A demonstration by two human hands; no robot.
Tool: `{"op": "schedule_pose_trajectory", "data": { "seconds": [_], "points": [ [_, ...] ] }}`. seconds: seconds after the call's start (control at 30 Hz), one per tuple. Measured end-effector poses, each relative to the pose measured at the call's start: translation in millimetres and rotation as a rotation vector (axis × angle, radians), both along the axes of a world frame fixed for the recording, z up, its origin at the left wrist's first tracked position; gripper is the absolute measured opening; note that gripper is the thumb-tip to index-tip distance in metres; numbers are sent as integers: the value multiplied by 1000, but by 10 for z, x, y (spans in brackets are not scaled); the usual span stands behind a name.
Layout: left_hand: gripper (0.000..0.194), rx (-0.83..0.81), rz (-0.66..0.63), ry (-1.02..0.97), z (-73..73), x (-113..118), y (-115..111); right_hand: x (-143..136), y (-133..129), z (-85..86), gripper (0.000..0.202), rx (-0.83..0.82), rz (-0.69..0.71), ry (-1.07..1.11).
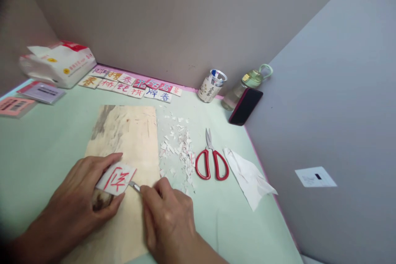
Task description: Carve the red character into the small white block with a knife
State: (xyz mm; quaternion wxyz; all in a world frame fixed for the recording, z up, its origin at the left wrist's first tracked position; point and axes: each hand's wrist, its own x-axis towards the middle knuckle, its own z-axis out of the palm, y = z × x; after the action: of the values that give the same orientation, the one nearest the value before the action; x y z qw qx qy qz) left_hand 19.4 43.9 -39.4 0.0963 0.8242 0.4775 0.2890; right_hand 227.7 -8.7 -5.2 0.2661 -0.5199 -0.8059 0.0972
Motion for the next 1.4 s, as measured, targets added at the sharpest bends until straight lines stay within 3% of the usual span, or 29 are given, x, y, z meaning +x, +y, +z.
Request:
{"op": "schedule_pose_trajectory", "data": {
  "seconds": [1.4],
  "points": [
    [51,-51,14,-31,1,12,-19,50,72,-40,24,-32,-41,40]
  ]
}}
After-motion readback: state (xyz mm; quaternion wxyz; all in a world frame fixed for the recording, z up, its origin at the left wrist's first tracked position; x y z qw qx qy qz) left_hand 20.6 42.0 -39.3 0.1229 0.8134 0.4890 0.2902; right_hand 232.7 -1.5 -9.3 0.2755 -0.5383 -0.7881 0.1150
